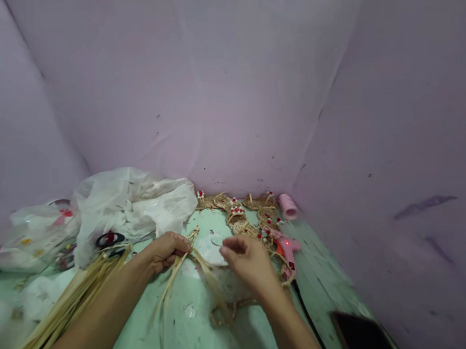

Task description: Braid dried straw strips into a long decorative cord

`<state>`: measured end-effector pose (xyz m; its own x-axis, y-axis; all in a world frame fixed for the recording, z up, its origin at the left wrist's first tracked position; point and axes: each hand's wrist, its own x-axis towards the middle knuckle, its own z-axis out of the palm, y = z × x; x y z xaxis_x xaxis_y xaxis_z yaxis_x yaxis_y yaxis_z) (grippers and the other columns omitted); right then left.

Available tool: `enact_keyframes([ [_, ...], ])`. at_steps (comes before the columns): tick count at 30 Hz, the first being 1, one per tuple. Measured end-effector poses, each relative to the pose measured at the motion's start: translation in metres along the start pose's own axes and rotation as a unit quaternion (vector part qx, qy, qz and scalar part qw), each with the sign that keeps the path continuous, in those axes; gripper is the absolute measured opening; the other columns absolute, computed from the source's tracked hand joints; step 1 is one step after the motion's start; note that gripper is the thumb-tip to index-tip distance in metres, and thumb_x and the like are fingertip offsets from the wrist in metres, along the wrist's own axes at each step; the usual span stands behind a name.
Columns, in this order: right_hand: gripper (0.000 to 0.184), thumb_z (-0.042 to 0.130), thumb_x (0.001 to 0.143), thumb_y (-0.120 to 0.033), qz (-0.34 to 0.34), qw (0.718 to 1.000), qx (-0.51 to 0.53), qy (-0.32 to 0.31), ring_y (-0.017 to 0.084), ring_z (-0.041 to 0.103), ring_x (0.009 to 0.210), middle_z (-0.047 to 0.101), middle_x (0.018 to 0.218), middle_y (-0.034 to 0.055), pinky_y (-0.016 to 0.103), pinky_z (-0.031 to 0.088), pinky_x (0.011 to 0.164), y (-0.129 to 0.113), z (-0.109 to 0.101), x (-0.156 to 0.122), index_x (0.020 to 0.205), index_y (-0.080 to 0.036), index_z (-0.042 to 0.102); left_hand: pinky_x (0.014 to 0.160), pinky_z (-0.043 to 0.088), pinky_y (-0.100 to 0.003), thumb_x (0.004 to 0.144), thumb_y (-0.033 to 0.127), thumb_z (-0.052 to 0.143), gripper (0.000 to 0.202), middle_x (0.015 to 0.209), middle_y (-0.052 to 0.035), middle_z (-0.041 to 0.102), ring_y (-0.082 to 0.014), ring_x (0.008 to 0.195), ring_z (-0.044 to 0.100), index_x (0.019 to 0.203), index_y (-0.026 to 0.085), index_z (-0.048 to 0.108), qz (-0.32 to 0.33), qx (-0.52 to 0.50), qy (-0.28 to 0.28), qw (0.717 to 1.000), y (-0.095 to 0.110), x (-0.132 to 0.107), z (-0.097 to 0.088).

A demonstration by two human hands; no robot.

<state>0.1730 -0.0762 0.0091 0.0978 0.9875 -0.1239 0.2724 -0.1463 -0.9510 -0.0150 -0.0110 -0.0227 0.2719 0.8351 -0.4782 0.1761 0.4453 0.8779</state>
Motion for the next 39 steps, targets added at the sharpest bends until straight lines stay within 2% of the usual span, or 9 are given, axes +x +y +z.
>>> enact_keyframes([
  [3, 0.022, 0.053, 0.068, -0.022, 0.075, 0.993, 0.088, -0.032, 0.015, 0.055, 0.077, 0.058, 0.091, 0.0094, 0.021, 0.046, 0.050, -0.026, 0.022, 0.017, 0.088, -0.014, 0.055, 0.035, 0.000, -0.019, 0.044, 0.021, 0.055, 0.016, 0.036, 0.0087, 0.030, -0.0005, 0.029, 0.017, 0.049, 0.016, 0.041, -0.001, -0.007, -0.009, 1.000, 0.001, -0.001, -0.002],
  [6, 0.004, 0.049, 0.067, -0.014, 0.147, 0.982, 0.075, -0.095, 0.011, 0.051, 0.057, 0.055, 0.065, 0.0044, 0.021, 0.045, 0.045, -0.029, 0.050, 0.032, 0.069, -0.013, 0.053, 0.035, 0.000, -0.019, 0.044, 0.022, 0.054, 0.017, 0.035, 0.0095, 0.027, -0.0007, 0.029, 0.015, 0.048, 0.016, 0.039, 0.000, -0.013, -0.022, 1.000, 0.003, -0.001, -0.003],
  [8, 0.009, 0.045, 0.068, -0.011, 0.164, 0.971, 0.093, -0.145, 0.008, 0.044, 0.045, 0.049, 0.052, 0.0004, 0.020, 0.042, 0.042, -0.023, 0.061, 0.038, 0.061, -0.013, 0.051, 0.035, 0.001, -0.019, 0.044, 0.022, 0.053, 0.016, 0.034, 0.0095, 0.027, -0.0008, 0.029, 0.015, 0.047, 0.017, 0.039, -0.001, -0.018, -0.029, 0.999, 0.002, -0.001, -0.003],
  [14, 0.018, 0.047, 0.066, -0.013, 0.140, 0.973, 0.073, -0.166, 0.004, 0.028, 0.030, 0.038, 0.035, -0.0051, 0.016, 0.020, 0.031, 0.002, 0.061, 0.049, 0.048, -0.014, 0.045, 0.035, 0.001, -0.019, 0.045, 0.022, 0.054, 0.016, 0.035, 0.0094, 0.029, -0.0006, 0.030, 0.015, 0.048, 0.016, 0.040, 0.007, -0.006, -0.029, 1.000, 0.001, 0.002, -0.003],
  [21, 0.018, 0.048, 0.062, -0.013, 0.126, 0.976, 0.058, -0.169, 0.003, 0.018, 0.028, 0.030, 0.031, -0.0070, 0.018, 0.010, 0.032, 0.012, 0.066, 0.054, 0.044, -0.014, 0.046, 0.034, 0.005, -0.019, 0.046, 0.015, 0.047, 0.004, 0.034, 0.0083, 0.028, -0.0018, 0.030, 0.015, 0.045, 0.015, 0.044, 0.027, 0.049, -0.003, 0.998, 0.000, 0.000, 0.003],
  [26, 0.016, 0.047, 0.057, -0.010, 0.125, 0.976, 0.075, -0.164, 0.002, 0.016, 0.027, 0.028, 0.030, -0.0077, 0.019, 0.007, 0.033, 0.016, 0.065, 0.056, 0.042, -0.014, 0.045, 0.034, 0.011, -0.019, 0.050, 0.015, 0.049, 0.007, 0.032, 0.0059, 0.033, -0.0036, 0.031, 0.020, 0.044, 0.013, 0.049, 0.057, 0.166, 0.017, 0.984, 0.007, -0.006, 0.000],
  [31, 0.011, 0.049, 0.057, -0.015, 0.133, 0.967, 0.125, -0.179, 0.002, 0.017, 0.026, 0.031, 0.030, -0.0073, 0.020, 0.006, 0.033, 0.021, 0.065, 0.057, 0.046, -0.012, 0.049, 0.037, 0.025, -0.020, 0.055, 0.020, 0.051, 0.012, 0.039, 0.0003, 0.047, -0.0081, 0.035, 0.036, 0.048, 0.013, 0.057, 0.054, 0.350, 0.071, 0.932, 0.020, -0.020, -0.006],
  [37, 0.014, 0.047, 0.050, -0.009, 0.165, 0.959, 0.176, -0.152, 0.002, 0.018, 0.027, 0.029, 0.029, -0.0083, 0.018, 0.007, 0.032, 0.020, 0.068, 0.056, 0.041, -0.015, 0.038, 0.056, 0.038, -0.025, 0.062, 0.022, 0.048, 0.021, 0.072, -0.0115, 0.064, -0.0194, 0.065, 0.057, 0.072, 0.014, 0.065, 0.110, 0.550, 0.195, 0.804, 0.016, -0.038, 0.044],
  [39, 0.014, 0.046, 0.049, -0.007, 0.175, 0.957, 0.178, -0.147, 0.002, 0.020, 0.026, 0.029, 0.029, -0.0082, 0.018, 0.009, 0.032, 0.019, 0.067, 0.056, 0.041, -0.016, 0.037, 0.060, 0.039, -0.026, 0.062, 0.019, 0.048, 0.025, 0.078, -0.0126, 0.064, -0.0205, 0.070, 0.059, 0.080, 0.015, 0.065, 0.132, 0.576, 0.203, 0.781, 0.013, -0.040, 0.055],
])
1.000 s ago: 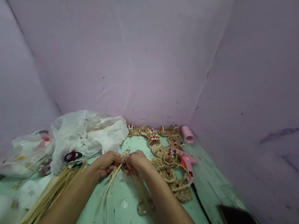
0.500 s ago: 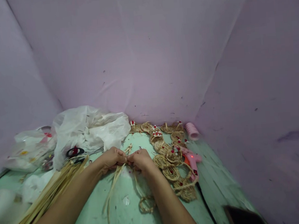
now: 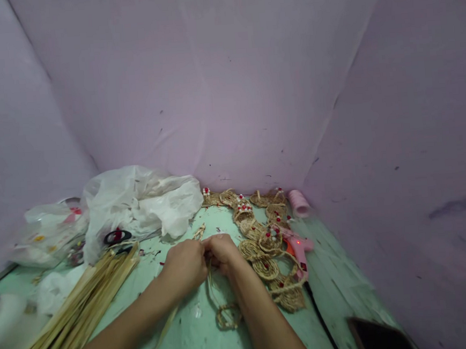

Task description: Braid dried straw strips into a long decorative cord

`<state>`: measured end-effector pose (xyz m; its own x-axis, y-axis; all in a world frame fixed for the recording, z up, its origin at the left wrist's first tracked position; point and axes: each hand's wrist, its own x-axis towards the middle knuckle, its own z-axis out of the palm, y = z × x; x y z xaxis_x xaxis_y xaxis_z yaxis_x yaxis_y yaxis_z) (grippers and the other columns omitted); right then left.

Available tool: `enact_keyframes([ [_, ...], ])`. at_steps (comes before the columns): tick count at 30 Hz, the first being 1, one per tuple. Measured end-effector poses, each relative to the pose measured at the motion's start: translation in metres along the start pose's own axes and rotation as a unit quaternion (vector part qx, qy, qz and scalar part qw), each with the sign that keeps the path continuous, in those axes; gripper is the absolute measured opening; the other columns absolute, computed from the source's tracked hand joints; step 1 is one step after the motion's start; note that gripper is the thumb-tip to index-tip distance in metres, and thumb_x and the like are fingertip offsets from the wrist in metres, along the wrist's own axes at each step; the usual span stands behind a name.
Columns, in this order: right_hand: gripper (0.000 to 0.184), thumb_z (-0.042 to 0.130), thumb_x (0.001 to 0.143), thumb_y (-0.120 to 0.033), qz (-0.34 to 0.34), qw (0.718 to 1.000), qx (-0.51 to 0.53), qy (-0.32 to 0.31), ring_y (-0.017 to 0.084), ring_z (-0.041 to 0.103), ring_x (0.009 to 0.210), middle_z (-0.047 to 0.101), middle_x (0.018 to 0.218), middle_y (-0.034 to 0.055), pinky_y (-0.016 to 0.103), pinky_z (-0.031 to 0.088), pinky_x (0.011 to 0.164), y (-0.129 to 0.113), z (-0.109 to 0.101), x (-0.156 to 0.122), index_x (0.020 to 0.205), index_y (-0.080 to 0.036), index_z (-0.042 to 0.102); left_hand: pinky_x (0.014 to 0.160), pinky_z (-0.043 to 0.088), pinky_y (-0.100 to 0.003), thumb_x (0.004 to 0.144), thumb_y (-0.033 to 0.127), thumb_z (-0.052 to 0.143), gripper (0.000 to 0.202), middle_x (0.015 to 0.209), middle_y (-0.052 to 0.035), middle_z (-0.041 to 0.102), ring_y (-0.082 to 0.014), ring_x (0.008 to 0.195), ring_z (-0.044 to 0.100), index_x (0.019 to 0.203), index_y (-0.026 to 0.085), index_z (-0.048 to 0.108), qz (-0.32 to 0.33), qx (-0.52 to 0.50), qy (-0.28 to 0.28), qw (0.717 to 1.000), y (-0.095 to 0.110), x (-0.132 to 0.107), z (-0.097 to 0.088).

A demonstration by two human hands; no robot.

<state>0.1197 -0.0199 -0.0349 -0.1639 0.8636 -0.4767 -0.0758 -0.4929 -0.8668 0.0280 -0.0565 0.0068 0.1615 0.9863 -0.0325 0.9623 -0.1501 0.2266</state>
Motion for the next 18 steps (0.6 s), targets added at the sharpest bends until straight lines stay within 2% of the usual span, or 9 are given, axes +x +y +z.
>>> enact_keyframes([
  [3, 0.013, 0.046, 0.050, -0.007, 0.006, 0.999, 0.006, -0.034, 0.002, 0.020, 0.027, 0.030, 0.029, -0.0076, 0.018, 0.010, 0.032, -0.003, -0.004, 0.000, 0.041, -0.015, 0.040, 0.055, 0.038, -0.024, 0.063, 0.022, 0.049, 0.021, 0.069, -0.0106, 0.064, -0.0185, 0.063, 0.058, 0.074, 0.014, 0.065, 0.001, -0.060, -0.047, 0.997, -0.007, 0.005, -0.005],
  [5, 0.011, 0.048, 0.053, -0.007, 0.012, 0.997, 0.014, -0.070, 0.002, 0.020, 0.028, 0.034, 0.031, -0.0065, 0.018, 0.010, 0.032, -0.005, -0.007, 0.000, 0.045, -0.013, 0.045, 0.047, 0.036, -0.022, 0.065, 0.028, 0.048, 0.022, 0.053, -0.0066, 0.059, -0.0136, 0.047, 0.052, 0.062, 0.012, 0.063, -0.050, -0.174, -0.112, 0.977, -0.022, 0.014, -0.012],
  [7, 0.008, 0.049, 0.057, -0.009, 0.024, 0.995, 0.021, -0.095, 0.002, 0.019, 0.029, 0.036, 0.032, -0.0061, 0.018, 0.009, 0.032, -0.007, -0.010, 0.000, 0.049, -0.012, 0.049, 0.040, 0.030, -0.021, 0.066, 0.028, 0.047, 0.023, 0.042, -0.0018, 0.051, -0.0093, 0.035, 0.041, 0.061, 0.011, 0.061, -0.135, -0.273, -0.087, 0.949, -0.035, 0.024, -0.016],
  [9, 0.008, 0.050, 0.059, -0.009, 0.029, 0.994, 0.028, -0.105, 0.002, 0.018, 0.029, 0.035, 0.033, -0.0064, 0.018, 0.009, 0.032, -0.009, -0.011, 0.000, 0.051, -0.011, 0.050, 0.035, 0.024, -0.019, 0.065, 0.025, 0.047, 0.019, 0.039, 0.0014, 0.047, -0.0066, 0.030, 0.033, 0.065, 0.011, 0.060, -0.190, -0.374, -0.081, 0.904, -0.042, 0.031, -0.015],
  [12, 0.009, 0.050, 0.060, -0.009, 0.015, 0.993, 0.032, -0.112, 0.002, 0.020, 0.031, 0.039, 0.036, -0.0051, 0.017, 0.011, 0.033, -0.009, -0.012, -0.001, 0.051, -0.010, 0.052, 0.033, 0.019, -0.018, 0.062, 0.017, 0.047, 0.014, 0.037, 0.0032, 0.043, -0.0043, 0.029, 0.029, 0.061, 0.010, 0.059, -0.192, -0.483, -0.140, 0.843, -0.041, 0.033, -0.006],
  [15, 0.006, 0.051, 0.058, -0.009, -0.001, 0.995, -0.002, -0.105, 0.003, 0.029, 0.033, 0.049, 0.042, -0.0015, 0.017, 0.014, 0.034, -0.010, -0.012, -0.003, 0.053, -0.010, 0.054, 0.032, 0.020, -0.016, 0.060, 0.012, 0.045, 0.011, 0.041, 0.0008, 0.047, -0.0040, 0.032, 0.035, 0.054, 0.009, 0.055, -0.178, -0.537, -0.197, 0.801, -0.034, 0.031, 0.001],
  [17, 0.005, 0.053, 0.058, -0.010, -0.025, 0.995, -0.053, -0.085, 0.004, 0.033, 0.035, 0.052, 0.043, -0.0012, 0.017, 0.017, 0.035, -0.009, -0.012, -0.003, 0.055, -0.010, 0.056, 0.033, 0.023, -0.016, 0.059, 0.010, 0.046, 0.010, 0.043, 0.0000, 0.049, -0.0047, 0.033, 0.038, 0.052, 0.009, 0.053, -0.189, -0.545, -0.210, 0.789, -0.032, 0.031, 0.003],
  [18, 0.004, 0.054, 0.057, -0.010, -0.042, 0.993, -0.088, -0.072, 0.004, 0.034, 0.035, 0.052, 0.043, -0.0018, 0.017, 0.019, 0.036, -0.008, -0.012, -0.003, 0.055, -0.010, 0.057, 0.032, 0.023, -0.017, 0.059, 0.010, 0.046, 0.011, 0.041, 0.0006, 0.047, -0.0051, 0.032, 0.037, 0.050, 0.010, 0.052, -0.199, -0.533, -0.211, 0.795, -0.031, 0.030, 0.003],
])
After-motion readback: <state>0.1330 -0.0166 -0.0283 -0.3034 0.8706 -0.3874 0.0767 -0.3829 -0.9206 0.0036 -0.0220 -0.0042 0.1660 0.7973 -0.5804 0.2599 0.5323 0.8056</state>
